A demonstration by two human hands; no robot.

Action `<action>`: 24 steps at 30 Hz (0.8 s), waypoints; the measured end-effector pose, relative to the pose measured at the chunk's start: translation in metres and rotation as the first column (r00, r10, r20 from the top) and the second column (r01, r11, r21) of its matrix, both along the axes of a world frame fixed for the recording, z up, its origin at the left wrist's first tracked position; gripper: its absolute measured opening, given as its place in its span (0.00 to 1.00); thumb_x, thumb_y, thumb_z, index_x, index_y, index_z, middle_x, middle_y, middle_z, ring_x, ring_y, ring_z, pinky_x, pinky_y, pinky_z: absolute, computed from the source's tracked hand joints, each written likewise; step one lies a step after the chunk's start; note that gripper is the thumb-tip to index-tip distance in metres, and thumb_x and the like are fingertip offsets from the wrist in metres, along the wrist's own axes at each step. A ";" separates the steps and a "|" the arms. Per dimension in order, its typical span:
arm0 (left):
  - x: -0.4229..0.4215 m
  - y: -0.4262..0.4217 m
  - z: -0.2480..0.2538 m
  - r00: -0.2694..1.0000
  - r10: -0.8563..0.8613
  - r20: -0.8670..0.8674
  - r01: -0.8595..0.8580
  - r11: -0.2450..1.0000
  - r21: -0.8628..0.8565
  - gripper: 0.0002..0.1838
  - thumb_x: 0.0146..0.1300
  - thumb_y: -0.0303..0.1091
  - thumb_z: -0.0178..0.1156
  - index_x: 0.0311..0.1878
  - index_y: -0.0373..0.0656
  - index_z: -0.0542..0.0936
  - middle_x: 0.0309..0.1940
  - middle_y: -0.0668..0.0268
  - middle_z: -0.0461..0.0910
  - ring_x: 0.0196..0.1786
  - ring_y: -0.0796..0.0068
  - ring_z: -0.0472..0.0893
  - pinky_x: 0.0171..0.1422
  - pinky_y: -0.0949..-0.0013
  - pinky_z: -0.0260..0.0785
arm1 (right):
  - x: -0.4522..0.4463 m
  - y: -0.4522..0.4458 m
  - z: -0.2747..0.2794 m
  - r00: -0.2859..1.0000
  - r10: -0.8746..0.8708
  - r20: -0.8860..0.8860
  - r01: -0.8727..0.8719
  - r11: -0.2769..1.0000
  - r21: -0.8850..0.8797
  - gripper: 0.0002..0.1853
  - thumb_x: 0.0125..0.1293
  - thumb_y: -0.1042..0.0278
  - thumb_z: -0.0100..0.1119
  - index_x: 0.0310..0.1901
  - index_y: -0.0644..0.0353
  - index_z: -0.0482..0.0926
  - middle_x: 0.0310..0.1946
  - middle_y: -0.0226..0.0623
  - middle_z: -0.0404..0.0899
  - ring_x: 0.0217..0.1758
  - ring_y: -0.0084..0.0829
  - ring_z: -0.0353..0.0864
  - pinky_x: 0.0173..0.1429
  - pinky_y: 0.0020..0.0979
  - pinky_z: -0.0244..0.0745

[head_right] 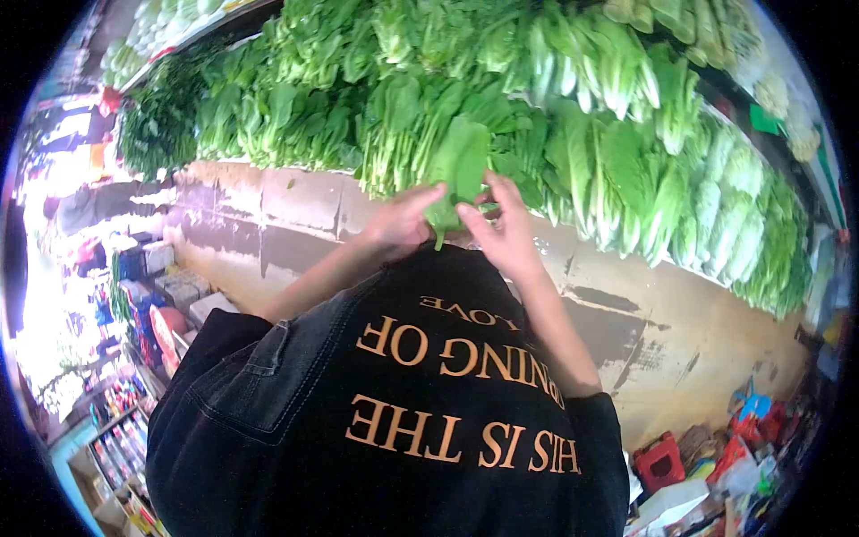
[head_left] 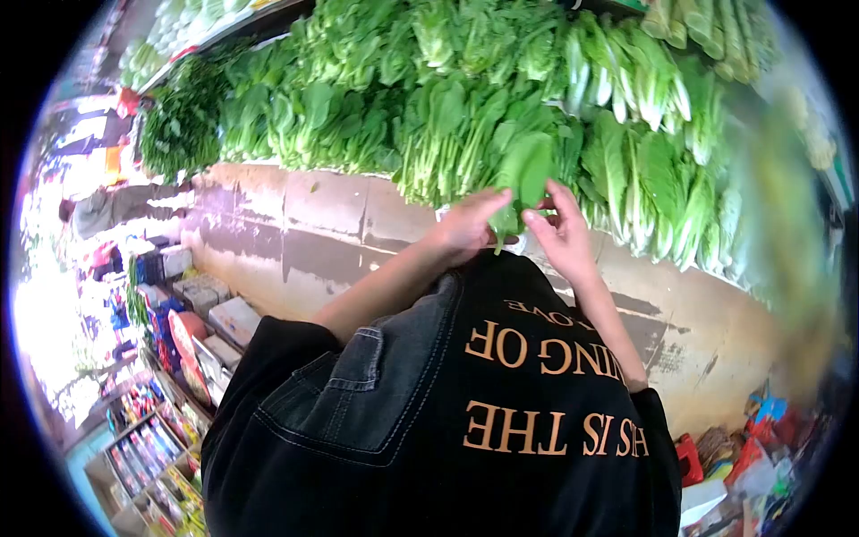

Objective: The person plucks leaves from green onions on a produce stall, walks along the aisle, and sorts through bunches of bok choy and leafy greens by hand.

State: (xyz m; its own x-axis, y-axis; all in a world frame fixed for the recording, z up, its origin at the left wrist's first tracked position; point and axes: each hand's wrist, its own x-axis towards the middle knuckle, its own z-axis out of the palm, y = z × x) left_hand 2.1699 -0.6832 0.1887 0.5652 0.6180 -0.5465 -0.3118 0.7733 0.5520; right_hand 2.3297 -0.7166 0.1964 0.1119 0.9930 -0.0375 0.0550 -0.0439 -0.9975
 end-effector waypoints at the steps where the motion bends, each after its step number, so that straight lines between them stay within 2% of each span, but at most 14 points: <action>1: -0.002 -0.002 -0.006 0.998 -0.032 -0.057 0.033 0.999 0.009 0.20 0.68 0.45 0.48 0.53 0.40 0.71 0.41 0.65 0.77 0.39 0.77 0.77 0.41 0.71 0.72 | 0.002 0.001 -0.007 0.996 0.066 -0.068 -0.069 0.997 -0.043 0.14 0.60 0.69 0.59 0.47 0.65 0.76 0.38 0.33 0.76 0.38 0.23 0.74 0.40 0.24 0.71; 2: -0.003 -0.004 -0.010 0.994 -0.083 -0.066 0.088 0.993 0.081 0.18 0.67 0.46 0.49 0.48 0.41 0.74 0.33 0.70 0.75 0.30 0.83 0.73 0.34 0.76 0.67 | 0.008 0.001 -0.018 0.984 0.122 -0.133 -0.134 0.988 -0.083 0.13 0.61 0.69 0.58 0.46 0.65 0.76 0.37 0.32 0.77 0.38 0.22 0.74 0.41 0.24 0.71; 3: -0.004 -0.005 -0.006 0.987 -0.115 -0.115 0.130 0.983 0.126 0.17 0.66 0.45 0.50 0.48 0.41 0.74 0.31 0.71 0.75 0.30 0.83 0.73 0.33 0.77 0.66 | 0.010 0.003 -0.019 0.965 0.172 -0.196 -0.197 0.973 -0.118 0.12 0.62 0.68 0.58 0.46 0.65 0.76 0.37 0.31 0.77 0.38 0.21 0.74 0.41 0.24 0.71; 5: -0.005 -0.007 0.004 0.961 -0.180 -0.211 0.224 0.951 0.211 0.16 0.66 0.44 0.51 0.46 0.41 0.74 0.29 0.73 0.75 0.28 0.85 0.71 0.31 0.79 0.63 | 0.010 0.004 -0.018 0.941 0.096 -0.324 -0.171 0.962 -0.211 0.10 0.65 0.67 0.56 0.43 0.64 0.77 0.35 0.29 0.79 0.38 0.18 0.74 0.43 0.22 0.69; 6: -0.012 -0.002 0.005 0.918 -0.285 -0.276 0.359 0.893 0.271 0.18 0.66 0.39 0.53 0.53 0.38 0.71 0.37 0.69 0.76 0.34 0.83 0.73 0.36 0.77 0.66 | 0.008 0.005 -0.020 0.921 0.035 -0.387 -0.138 0.961 -0.241 0.10 0.65 0.67 0.55 0.42 0.63 0.77 0.35 0.30 0.80 0.38 0.18 0.74 0.44 0.22 0.69; 9: -0.025 0.003 -0.006 0.901 -0.358 -0.247 0.426 0.840 0.337 0.16 0.65 0.36 0.55 0.52 0.39 0.71 0.34 0.70 0.75 0.31 0.84 0.71 0.33 0.78 0.63 | 0.003 0.011 -0.014 0.875 -0.103 -0.473 -0.055 0.950 -0.308 0.10 0.66 0.65 0.54 0.42 0.61 0.77 0.36 0.31 0.80 0.39 0.19 0.76 0.46 0.24 0.70; 10: -0.029 0.006 -0.012 0.905 -0.373 -0.206 0.425 0.824 0.375 0.15 0.65 0.35 0.54 0.52 0.38 0.72 0.35 0.69 0.77 0.32 0.83 0.73 0.37 0.78 0.66 | 0.000 0.013 -0.012 0.843 -0.148 -0.518 -0.026 0.949 -0.313 0.10 0.66 0.65 0.53 0.42 0.61 0.77 0.37 0.31 0.80 0.39 0.20 0.77 0.47 0.25 0.71; 13: -0.044 0.011 -0.004 0.928 -0.254 -0.273 0.342 0.872 0.350 0.15 0.66 0.35 0.53 0.53 0.37 0.71 0.37 0.65 0.78 0.35 0.80 0.77 0.42 0.77 0.69 | -0.010 0.021 -0.003 0.766 -0.283 -0.577 0.087 0.935 -0.344 0.10 0.66 0.63 0.53 0.44 0.59 0.75 0.39 0.33 0.79 0.42 0.26 0.78 0.49 0.33 0.72; 14: -0.051 0.015 -0.010 0.936 -0.232 -0.265 0.322 0.867 0.379 0.16 0.65 0.34 0.53 0.53 0.37 0.72 0.38 0.64 0.79 0.35 0.80 0.77 0.41 0.77 0.70 | -0.013 0.022 -0.005 0.740 -0.338 -0.581 0.141 0.923 -0.358 0.11 0.66 0.61 0.53 0.45 0.58 0.74 0.40 0.33 0.79 0.43 0.28 0.78 0.50 0.35 0.72; 15: -0.062 0.021 -0.025 0.944 -0.208 -0.257 0.300 0.864 0.404 0.16 0.64 0.34 0.53 0.53 0.37 0.72 0.39 0.64 0.79 0.35 0.80 0.77 0.40 0.77 0.70 | -0.014 0.022 -0.007 0.711 -0.393 -0.583 0.192 0.906 -0.376 0.13 0.66 0.60 0.53 0.47 0.57 0.73 0.41 0.33 0.78 0.44 0.30 0.78 0.50 0.37 0.72; 17: -0.089 0.031 -0.058 0.956 -0.131 -0.263 0.232 0.887 0.400 0.17 0.63 0.34 0.55 0.54 0.40 0.72 0.41 0.64 0.80 0.37 0.78 0.78 0.38 0.76 0.70 | -0.010 0.024 -0.009 0.701 -0.409 -0.585 0.184 0.895 -0.406 0.15 0.66 0.60 0.53 0.50 0.57 0.71 0.46 0.36 0.75 0.49 0.34 0.74 0.54 0.41 0.70; 19: -0.115 0.037 -0.065 0.912 0.007 -0.410 0.089 0.972 0.216 0.17 0.61 0.35 0.56 0.53 0.43 0.72 0.42 0.65 0.79 0.39 0.78 0.78 0.38 0.75 0.70 | -0.012 0.026 -0.003 0.675 -0.470 -0.569 0.235 0.868 -0.437 0.16 0.66 0.60 0.53 0.52 0.57 0.69 0.49 0.37 0.73 0.53 0.35 0.71 0.56 0.41 0.68; 20: -0.128 0.042 -0.072 0.897 0.032 -0.441 0.048 0.985 0.169 0.17 0.62 0.35 0.56 0.53 0.43 0.72 0.42 0.66 0.79 0.40 0.78 0.77 0.40 0.74 0.70 | -0.011 0.026 -0.005 0.670 -0.479 -0.568 0.248 0.865 -0.436 0.19 0.65 0.60 0.53 0.54 0.56 0.67 0.54 0.37 0.70 0.56 0.35 0.68 0.58 0.41 0.66; 24: -0.181 0.050 -0.108 0.840 0.069 -0.539 -0.071 0.997 0.017 0.18 0.61 0.33 0.56 0.55 0.47 0.69 0.42 0.69 0.76 0.42 0.77 0.74 0.44 0.71 0.68 | -0.018 0.032 0.009 0.662 -0.522 -0.538 0.307 0.843 -0.441 0.20 0.65 0.59 0.53 0.56 0.56 0.66 0.55 0.38 0.70 0.56 0.35 0.70 0.58 0.40 0.66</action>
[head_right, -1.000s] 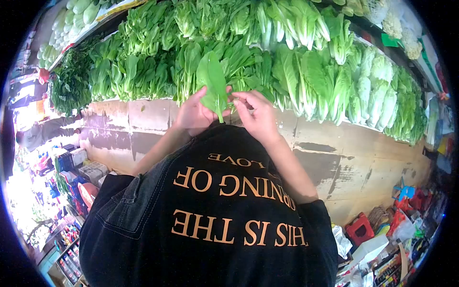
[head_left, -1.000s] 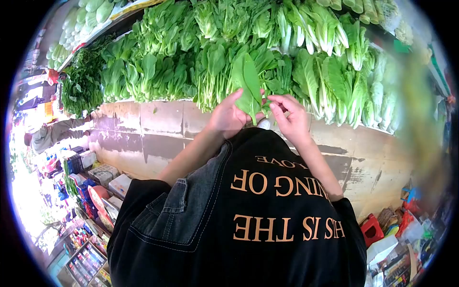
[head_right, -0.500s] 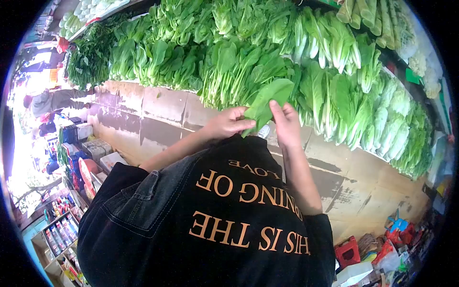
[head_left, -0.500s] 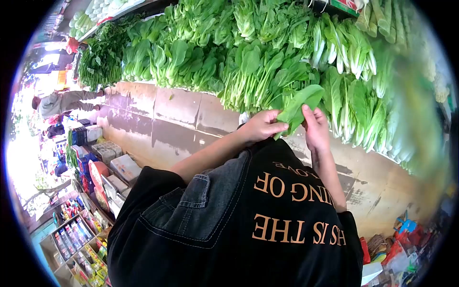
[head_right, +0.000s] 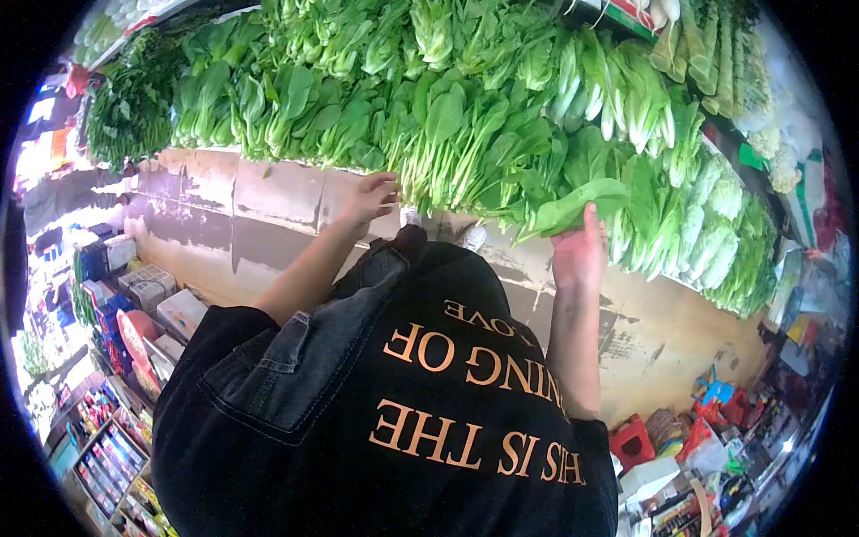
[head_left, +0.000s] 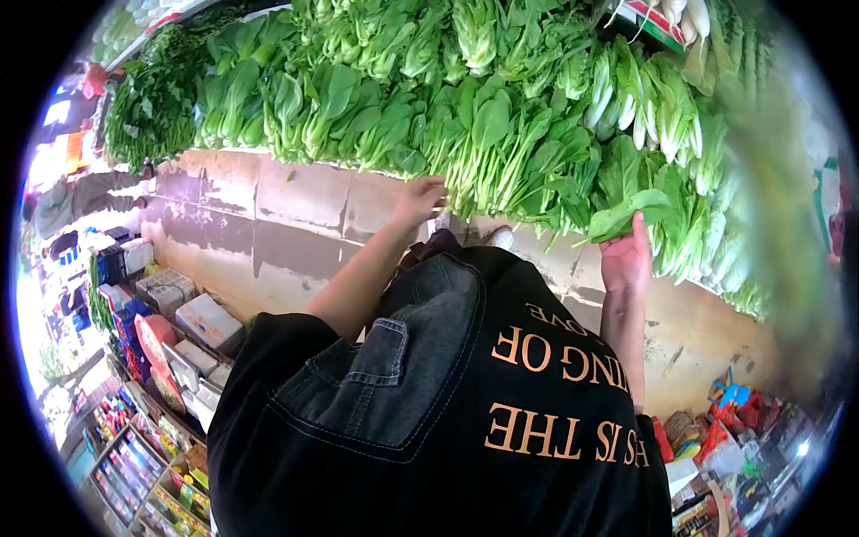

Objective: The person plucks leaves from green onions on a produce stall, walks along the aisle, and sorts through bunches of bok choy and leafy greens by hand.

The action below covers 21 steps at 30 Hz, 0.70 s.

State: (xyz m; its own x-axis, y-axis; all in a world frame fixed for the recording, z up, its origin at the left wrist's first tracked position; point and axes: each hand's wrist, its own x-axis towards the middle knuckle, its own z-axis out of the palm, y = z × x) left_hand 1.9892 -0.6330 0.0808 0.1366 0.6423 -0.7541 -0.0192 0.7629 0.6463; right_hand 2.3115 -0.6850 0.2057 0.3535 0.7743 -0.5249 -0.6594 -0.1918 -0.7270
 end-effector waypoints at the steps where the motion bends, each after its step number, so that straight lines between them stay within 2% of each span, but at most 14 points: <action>1: -0.011 0.005 -0.010 1.000 0.016 -0.021 -0.017 1.000 -0.022 0.18 0.61 0.33 0.56 0.55 0.47 0.69 0.42 0.69 0.76 0.42 0.77 0.74 0.43 0.71 0.67 | -0.002 0.002 0.001 1.000 -0.006 0.007 0.006 1.000 0.005 0.20 0.66 0.60 0.52 0.56 0.57 0.66 0.54 0.38 0.71 0.55 0.35 0.71 0.58 0.40 0.67; 4: -0.038 0.019 -0.042 0.973 0.224 -0.048 -0.229 0.962 -0.152 0.21 0.60 0.32 0.56 0.56 0.48 0.67 0.43 0.70 0.73 0.44 0.75 0.72 0.46 0.66 0.67 | -0.011 0.007 0.007 0.998 -0.033 0.061 0.032 0.999 0.016 0.18 0.66 0.62 0.52 0.55 0.58 0.67 0.52 0.38 0.72 0.53 0.35 0.73 0.56 0.40 0.69; 7: -0.062 0.032 -0.104 0.916 0.390 -0.091 -0.400 0.895 -0.196 0.22 0.58 0.32 0.57 0.57 0.49 0.67 0.44 0.70 0.70 0.45 0.73 0.71 0.47 0.62 0.67 | -0.027 0.011 0.017 0.986 -0.060 0.158 0.062 0.998 -0.006 0.15 0.66 0.66 0.51 0.53 0.59 0.69 0.50 0.37 0.74 0.51 0.33 0.75 0.54 0.37 0.71; 12: -0.062 0.070 -0.128 0.882 0.366 -0.298 -0.463 0.791 -0.400 0.23 0.55 0.38 0.62 0.54 0.50 0.69 0.43 0.66 0.69 0.46 0.66 0.68 0.53 0.54 0.65 | -0.037 -0.007 0.013 0.974 -0.104 0.202 0.117 0.992 -0.053 0.11 0.66 0.72 0.50 0.50 0.59 0.71 0.45 0.34 0.76 0.46 0.29 0.77 0.51 0.33 0.73; 15: -0.060 0.080 -0.145 0.899 0.351 -0.262 -0.431 0.815 -0.387 0.21 0.56 0.39 0.62 0.52 0.48 0.70 0.43 0.66 0.69 0.46 0.67 0.68 0.54 0.52 0.64 | -0.047 -0.015 0.019 0.968 -0.126 0.216 0.144 0.987 -0.067 0.10 0.66 0.73 0.49 0.49 0.59 0.72 0.44 0.34 0.77 0.45 0.27 0.77 0.50 0.32 0.74; 16: -0.059 0.085 -0.145 0.893 0.377 -0.245 -0.449 0.788 -0.422 0.20 0.56 0.39 0.61 0.51 0.47 0.71 0.43 0.65 0.70 0.44 0.67 0.69 0.53 0.52 0.64 | -0.049 -0.017 0.021 0.966 -0.138 0.218 0.157 0.985 -0.074 0.10 0.66 0.73 0.49 0.49 0.59 0.72 0.44 0.33 0.77 0.45 0.27 0.77 0.50 0.32 0.74; 19: -0.049 0.092 -0.138 0.833 0.457 -0.311 -0.551 0.737 -0.392 0.27 0.50 0.35 0.65 0.54 0.41 0.70 0.45 0.60 0.73 0.48 0.63 0.71 0.47 0.49 0.66 | -0.050 -0.021 0.018 0.966 -0.141 0.218 0.162 0.984 -0.080 0.11 0.66 0.73 0.49 0.49 0.59 0.72 0.44 0.33 0.77 0.45 0.28 0.77 0.51 0.32 0.73; 21: -0.053 0.095 -0.151 0.865 0.360 -0.349 -0.463 0.842 -0.279 0.26 0.50 0.33 0.65 0.53 0.42 0.70 0.44 0.62 0.73 0.45 0.66 0.72 0.44 0.55 0.68 | -0.057 -0.013 0.024 0.960 -0.171 0.221 0.195 0.976 -0.092 0.11 0.66 0.73 0.50 0.50 0.59 0.72 0.44 0.33 0.77 0.45 0.28 0.77 0.52 0.32 0.73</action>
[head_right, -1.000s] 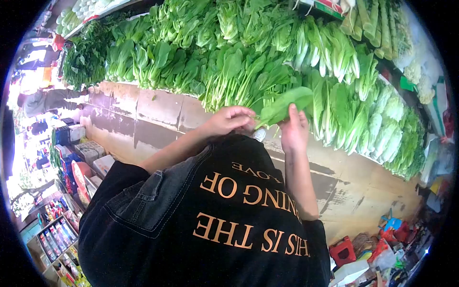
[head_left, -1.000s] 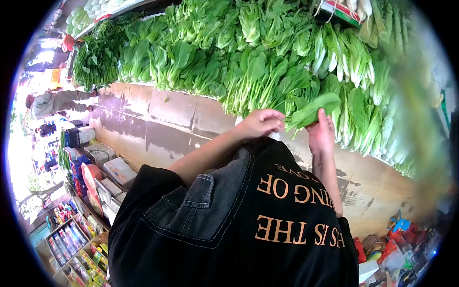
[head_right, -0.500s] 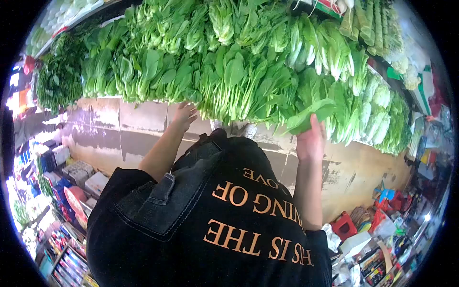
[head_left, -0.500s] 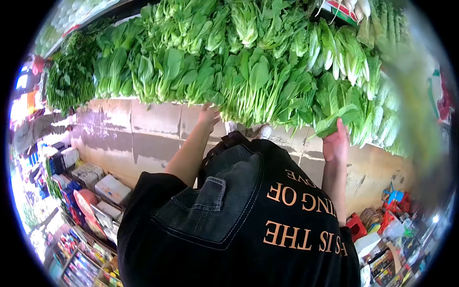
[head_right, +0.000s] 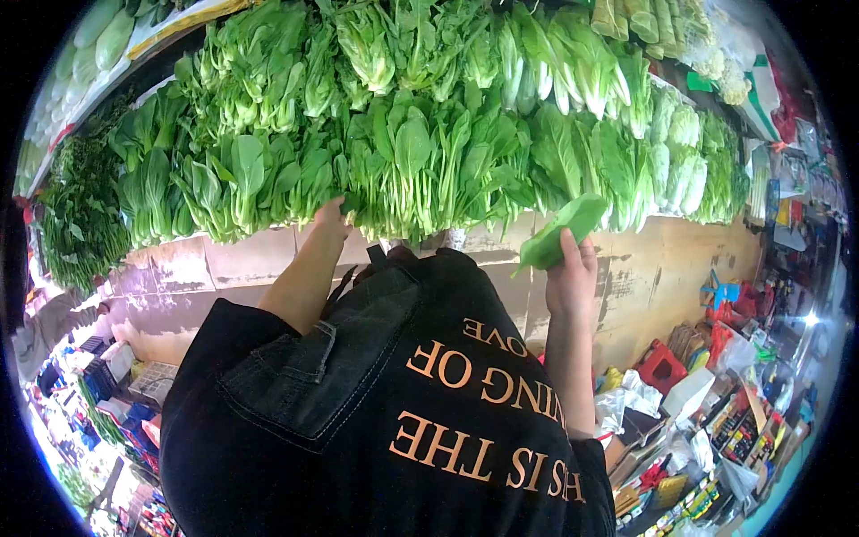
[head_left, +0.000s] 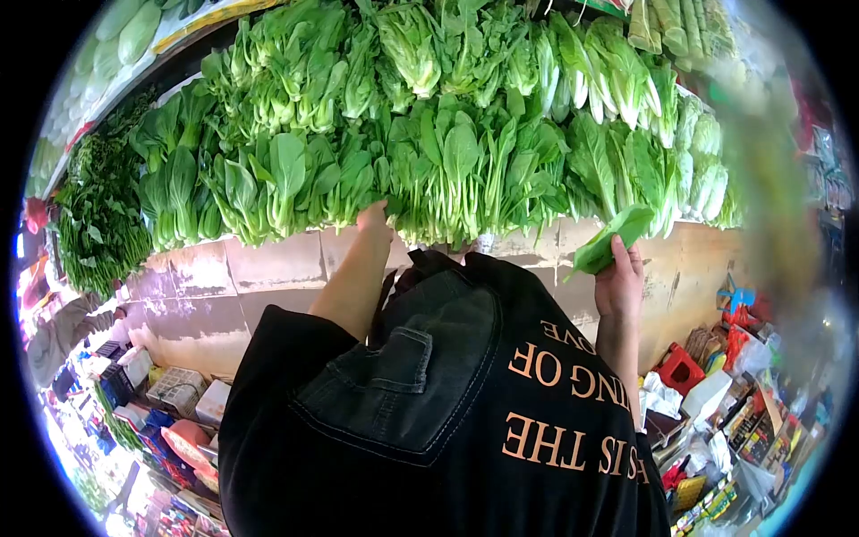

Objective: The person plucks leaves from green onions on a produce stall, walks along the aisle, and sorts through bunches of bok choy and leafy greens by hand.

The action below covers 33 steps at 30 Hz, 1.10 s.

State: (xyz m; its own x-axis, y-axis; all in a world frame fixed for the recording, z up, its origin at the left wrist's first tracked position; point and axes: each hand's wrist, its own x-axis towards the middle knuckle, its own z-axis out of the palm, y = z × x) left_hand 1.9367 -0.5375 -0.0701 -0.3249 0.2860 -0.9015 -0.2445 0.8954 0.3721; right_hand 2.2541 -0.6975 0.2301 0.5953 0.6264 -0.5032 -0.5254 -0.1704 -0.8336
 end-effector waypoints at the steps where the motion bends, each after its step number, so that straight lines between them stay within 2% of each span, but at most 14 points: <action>1: -0.001 -0.001 -0.008 0.996 -0.073 -0.044 0.075 0.996 0.037 0.25 0.50 0.32 0.65 0.53 0.42 0.70 0.43 0.63 0.73 0.44 0.68 0.72 0.42 0.57 0.68 | -0.002 0.003 0.002 1.000 -0.017 0.000 0.017 1.000 -0.012 0.11 0.66 0.73 0.50 0.50 0.59 0.72 0.44 0.33 0.77 0.45 0.28 0.77 0.52 0.32 0.73; 4: 0.009 0.008 0.041 0.990 -0.135 0.043 0.126 0.978 0.167 0.25 0.50 0.30 0.65 0.52 0.42 0.70 0.43 0.66 0.74 0.41 0.73 0.72 0.41 0.66 0.69 | -0.002 0.006 -0.006 1.000 0.007 0.028 -0.007 1.000 0.008 0.11 0.66 0.72 0.50 0.50 0.59 0.71 0.43 0.34 0.77 0.45 0.28 0.77 0.51 0.33 0.73; 7: 0.013 0.024 0.063 0.994 -0.085 0.067 0.073 0.984 0.159 0.19 0.55 0.29 0.60 0.51 0.42 0.71 0.41 0.67 0.75 0.37 0.75 0.73 0.39 0.69 0.67 | -0.008 0.011 -0.008 1.000 0.025 -0.005 -0.025 0.999 0.024 0.11 0.66 0.72 0.50 0.50 0.59 0.71 0.42 0.33 0.77 0.45 0.27 0.77 0.51 0.32 0.72; 11: -0.011 0.042 0.023 0.921 -0.103 0.376 0.000 0.964 0.265 0.09 0.64 0.30 0.49 0.46 0.45 0.70 0.43 0.66 0.76 0.45 0.70 0.76 0.40 0.61 0.66 | -0.012 0.012 -0.014 1.000 -0.007 0.006 0.007 1.000 -0.003 0.11 0.66 0.72 0.50 0.50 0.59 0.71 0.42 0.33 0.77 0.44 0.27 0.77 0.50 0.32 0.73; 12: -0.017 0.046 0.007 0.910 -0.129 0.395 0.017 0.961 0.276 0.10 0.64 0.31 0.49 0.48 0.45 0.69 0.47 0.65 0.75 0.49 0.67 0.75 0.42 0.59 0.65 | -0.012 0.012 -0.015 1.000 -0.029 0.013 0.029 0.999 -0.017 0.11 0.67 0.72 0.49 0.49 0.59 0.71 0.42 0.33 0.77 0.44 0.27 0.78 0.50 0.32 0.73; 14: -0.011 0.049 0.031 0.916 -0.183 0.356 0.101 0.966 0.237 0.29 0.63 0.32 0.54 0.65 0.39 0.58 0.56 0.58 0.71 0.59 0.63 0.71 0.63 0.52 0.59 | -0.007 0.006 -0.019 0.999 -0.030 -0.012 0.030 1.000 -0.008 0.11 0.67 0.72 0.49 0.50 0.59 0.71 0.42 0.33 0.78 0.45 0.28 0.78 0.50 0.34 0.74; 17: -0.008 0.047 0.030 0.945 -0.253 0.208 0.213 0.957 0.198 0.28 0.59 0.32 0.58 0.62 0.47 0.60 0.45 0.64 0.75 0.40 0.68 0.77 0.36 0.60 0.66 | 0.001 -0.005 -0.028 0.996 -0.079 -0.039 0.078 0.997 -0.024 0.12 0.67 0.72 0.47 0.51 0.59 0.70 0.43 0.34 0.77 0.46 0.29 0.78 0.50 0.36 0.75; 20: -0.007 0.042 0.029 0.921 -0.388 0.029 0.377 0.908 0.183 0.35 0.55 0.31 0.61 0.64 0.47 0.55 0.43 0.63 0.75 0.36 0.71 0.76 0.33 0.62 0.67 | 0.004 -0.014 -0.026 0.985 -0.138 -0.104 0.140 0.990 0.006 0.12 0.68 0.71 0.47 0.52 0.59 0.69 0.45 0.35 0.76 0.47 0.31 0.78 0.50 0.39 0.75; 24: 0.020 0.031 0.053 0.947 -0.200 -0.251 0.283 0.890 0.357 0.37 0.52 0.26 0.60 0.64 0.41 0.53 0.35 0.64 0.73 0.31 0.76 0.72 0.27 0.71 0.65 | 0.017 -0.037 -0.028 0.982 -0.118 -0.144 0.127 0.990 0.053 0.13 0.68 0.70 0.45 0.53 0.61 0.68 0.47 0.39 0.75 0.49 0.35 0.77 0.50 0.41 0.75; 26: 0.031 0.025 0.058 0.907 -0.260 -0.333 0.416 0.685 0.599 0.33 0.53 0.22 0.58 0.62 0.38 0.56 0.31 0.66 0.71 0.29 0.79 0.70 0.30 0.76 0.64 | 0.026 -0.049 -0.029 0.977 -0.154 -0.148 0.159 0.987 0.026 0.13 0.68 0.70 0.44 0.53 0.61 0.67 0.48 0.40 0.75 0.49 0.36 0.77 0.51 0.41 0.75; 28: 0.055 0.012 0.081 0.814 -0.318 -0.486 0.575 0.326 0.750 0.31 0.54 0.20 0.57 0.61 0.37 0.57 0.29 0.67 0.70 0.28 0.80 0.69 0.32 0.77 0.64 | 0.037 -0.063 -0.032 0.971 -0.174 -0.165 0.181 0.983 0.029 0.13 0.69 0.70 0.44 0.53 0.61 0.67 0.48 0.40 0.75 0.49 0.36 0.77 0.51 0.41 0.75; 29: 0.075 0.002 0.111 0.785 -0.391 -0.481 0.604 0.310 0.734 0.28 0.55 0.19 0.55 0.60 0.37 0.59 0.31 0.67 0.70 0.30 0.81 0.69 0.35 0.78 0.64 | 0.044 -0.072 -0.035 0.968 -0.177 -0.178 0.187 0.981 0.043 0.14 0.69 0.69 0.43 0.53 0.61 0.67 0.48 0.40 0.75 0.49 0.36 0.77 0.51 0.41 0.75; 30: 0.084 -0.002 0.095 0.781 -0.400 -0.480 0.578 0.171 0.798 0.27 0.56 0.19 0.54 0.60 0.39 0.60 0.34 0.67 0.69 0.32 0.81 0.69 0.35 0.77 0.64 | 0.051 -0.082 -0.037 0.965 -0.179 -0.192 0.193 0.980 0.056 0.14 0.69 0.69 0.43 0.54 0.61 0.67 0.48 0.41 0.75 0.49 0.37 0.77 0.52 0.41 0.75; 33: 0.138 -0.038 0.138 0.708 -0.494 -0.505 0.612 0.073 0.787 0.22 0.56 0.19 0.54 0.56 0.39 0.66 0.36 0.67 0.69 0.35 0.81 0.69 0.36 0.78 0.64 | 0.075 -0.114 -0.047 0.961 -0.176 -0.212 0.193 0.979 0.066 0.14 0.69 0.69 0.42 0.54 0.62 0.67 0.49 0.41 0.74 0.49 0.37 0.77 0.52 0.42 0.75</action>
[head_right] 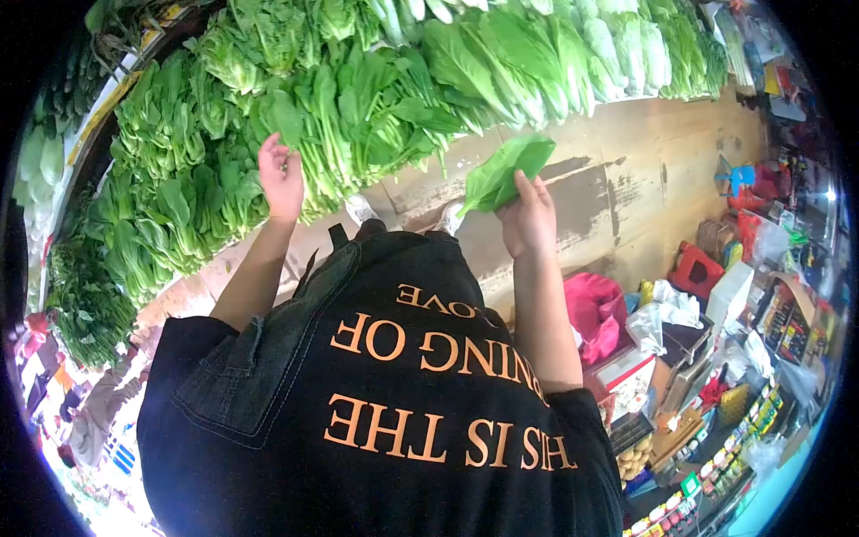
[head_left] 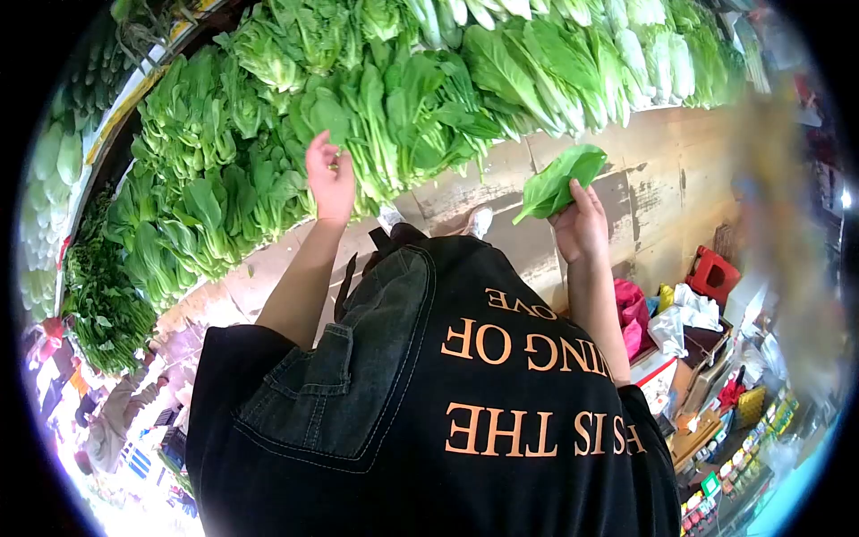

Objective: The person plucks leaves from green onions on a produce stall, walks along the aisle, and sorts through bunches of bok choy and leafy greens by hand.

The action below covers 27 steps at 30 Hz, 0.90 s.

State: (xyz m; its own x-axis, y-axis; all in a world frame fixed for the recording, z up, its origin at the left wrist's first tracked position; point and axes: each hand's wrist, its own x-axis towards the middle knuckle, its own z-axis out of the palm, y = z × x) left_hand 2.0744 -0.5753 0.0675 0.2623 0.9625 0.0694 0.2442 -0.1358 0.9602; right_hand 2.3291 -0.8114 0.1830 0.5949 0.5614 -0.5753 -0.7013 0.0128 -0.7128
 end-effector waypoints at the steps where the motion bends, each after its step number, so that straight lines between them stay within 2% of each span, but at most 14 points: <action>1: 0.017 -0.015 0.007 1.000 -0.027 -0.005 0.027 1.000 0.003 0.21 0.56 0.19 0.54 0.54 0.39 0.68 0.36 0.66 0.69 0.35 0.81 0.70 0.37 0.78 0.64 | 0.010 -0.014 -0.005 1.000 0.012 -0.021 -0.012 1.000 -0.003 0.14 0.69 0.69 0.42 0.54 0.62 0.66 0.49 0.41 0.74 0.50 0.37 0.77 0.52 0.42 0.75; 5: 0.072 -0.081 0.001 0.993 -0.100 -0.059 0.098 0.994 -0.039 0.16 0.57 0.21 0.55 0.50 0.39 0.73 0.36 0.66 0.72 0.31 0.81 0.71 0.34 0.78 0.66 | 0.052 -0.066 -0.012 0.991 0.040 -0.126 -0.040 0.999 0.002 0.16 0.69 0.67 0.41 0.56 0.63 0.65 0.51 0.42 0.73 0.53 0.38 0.75 0.54 0.42 0.73; 9: 0.107 -0.152 -0.026 0.981 -0.186 -0.046 0.163 0.938 -0.306 0.14 0.58 0.25 0.56 0.48 0.39 0.74 0.35 0.67 0.76 0.28 0.83 0.72 0.29 0.79 0.66 | 0.101 -0.116 -0.026 0.977 0.039 -0.211 -0.027 0.998 0.062 0.18 0.69 0.64 0.42 0.57 0.63 0.63 0.53 0.44 0.71 0.54 0.38 0.73 0.57 0.42 0.71; 10: 0.115 -0.167 -0.031 0.982 -0.190 -0.008 0.171 0.897 -0.407 0.13 0.59 0.26 0.56 0.48 0.39 0.74 0.35 0.67 0.76 0.28 0.84 0.72 0.28 0.79 0.66 | 0.107 -0.120 -0.013 0.975 0.048 -0.218 -0.032 0.997 0.076 0.18 0.70 0.64 0.40 0.56 0.65 0.62 0.53 0.44 0.69 0.52 0.37 0.73 0.53 0.38 0.71; 11: 0.120 -0.181 -0.034 0.981 -0.191 0.034 0.182 0.842 -0.508 0.13 0.59 0.26 0.56 0.48 0.39 0.74 0.35 0.68 0.77 0.27 0.84 0.72 0.27 0.79 0.66 | 0.112 -0.131 -0.016 0.962 0.040 -0.272 -0.010 0.994 0.112 0.18 0.70 0.63 0.40 0.56 0.65 0.62 0.52 0.44 0.69 0.51 0.37 0.73 0.52 0.38 0.72; 12: 0.127 -0.191 -0.024 0.968 -0.247 0.030 0.223 0.803 -0.552 0.12 0.61 0.29 0.55 0.49 0.40 0.74 0.37 0.68 0.77 0.31 0.84 0.74 0.30 0.79 0.67 | 0.121 -0.142 -0.018 0.949 0.034 -0.313 0.013 0.989 0.147 0.18 0.70 0.63 0.40 0.55 0.65 0.62 0.52 0.44 0.69 0.50 0.36 0.74 0.52 0.38 0.73; 13: 0.136 -0.197 -0.016 0.961 -0.274 0.035 0.243 0.779 -0.579 0.12 0.62 0.30 0.55 0.49 0.40 0.74 0.37 0.68 0.77 0.32 0.83 0.74 0.31 0.79 0.67 | 0.134 -0.151 -0.019 0.938 0.032 -0.344 0.034 0.982 0.184 0.18 0.70 0.62 0.40 0.55 0.65 0.62 0.51 0.44 0.70 0.49 0.36 0.74 0.51 0.38 0.74; 14: 0.144 -0.201 -0.008 0.953 -0.300 0.040 0.262 0.751 -0.606 0.13 0.62 0.30 0.55 0.49 0.41 0.73 0.38 0.68 0.77 0.33 0.83 0.74 0.32 0.79 0.67 | 0.141 -0.159 -0.023 0.918 0.066 -0.391 0.047 0.961 0.273 0.18 0.69 0.61 0.41 0.54 0.65 0.65 0.49 0.44 0.73 0.50 0.38 0.76 0.56 0.43 0.73; 17: 0.170 -0.209 0.025 0.915 -0.400 0.054 0.334 0.676 -0.656 0.13 0.64 0.34 0.54 0.50 0.41 0.73 0.39 0.69 0.76 0.36 0.82 0.75 0.37 0.78 0.68 | 0.156 -0.167 -0.021 0.891 0.126 -0.436 0.077 0.905 0.418 0.18 0.69 0.62 0.41 0.53 0.65 0.65 0.47 0.44 0.74 0.49 0.37 0.77 0.55 0.43 0.73; 18: 0.181 -0.209 0.034 0.894 -0.442 0.072 0.374 0.647 -0.665 0.13 0.64 0.34 0.54 0.50 0.41 0.73 0.39 0.70 0.77 0.36 0.83 0.74 0.37 0.79 0.68 | 0.161 -0.170 -0.026 0.885 0.176 -0.432 0.090 0.844 0.529 0.17 0.68 0.63 0.41 0.52 0.66 0.66 0.46 0.45 0.75 0.49 0.37 0.77 0.55 0.44 0.72; 21: 0.223 -0.211 0.061 0.795 -0.581 0.175 0.532 0.529 -0.662 0.13 0.65 0.35 0.53 0.50 0.41 0.73 0.37 0.71 0.77 0.36 0.84 0.74 0.39 0.80 0.67 | 0.170 -0.169 -0.009 0.915 0.056 -0.399 0.138 0.886 0.442 0.17 0.68 0.65 0.41 0.53 0.68 0.64 0.43 0.42 0.74 0.40 0.33 0.76 0.50 0.40 0.75; 24: 0.273 -0.217 0.072 0.616 -0.700 0.362 0.710 0.293 -0.641 0.13 0.66 0.35 0.54 0.50 0.39 0.74 0.38 0.70 0.77 0.38 0.85 0.74 0.42 0.79 0.68 | 0.178 -0.175 0.012 0.938 -0.110 -0.330 0.200 0.947 0.253 0.18 0.67 0.65 0.41 0.53 0.69 0.64 0.44 0.43 0.74 0.41 0.34 0.76 0.50 0.39 0.75; 25: 0.292 -0.218 0.080 0.485 -0.777 0.402 0.779 0.174 -0.603 0.14 0.66 0.35 0.53 0.49 0.36 0.74 0.38 0.69 0.77 0.40 0.84 0.75 0.45 0.78 0.68 | 0.176 -0.175 0.027 0.938 -0.160 -0.307 0.249 0.927 0.280 0.19 0.67 0.65 0.41 0.54 0.69 0.64 0.46 0.45 0.74 0.44 0.35 0.77 0.51 0.38 0.75; 27: 0.329 -0.230 0.099 0.353 -0.824 0.442 0.826 0.052 -0.561 0.14 0.65 0.33 0.54 0.49 0.34 0.73 0.39 0.68 0.77 0.41 0.82 0.75 0.48 0.78 0.68 | 0.184 -0.197 0.022 0.948 -0.142 -0.284 0.247 0.891 0.381 0.19 0.67 0.66 0.42 0.55 0.68 0.64 0.48 0.46 0.73 0.47 0.36 0.77 0.52 0.37 0.75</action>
State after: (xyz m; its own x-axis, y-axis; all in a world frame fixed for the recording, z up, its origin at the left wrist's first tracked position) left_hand 2.4030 -0.8056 0.1665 0.9180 -0.1267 -0.3758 0.3962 0.3328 0.8557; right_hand 2.5131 -1.0089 0.2051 0.5887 0.6637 -0.4614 -0.8035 0.4183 -0.4236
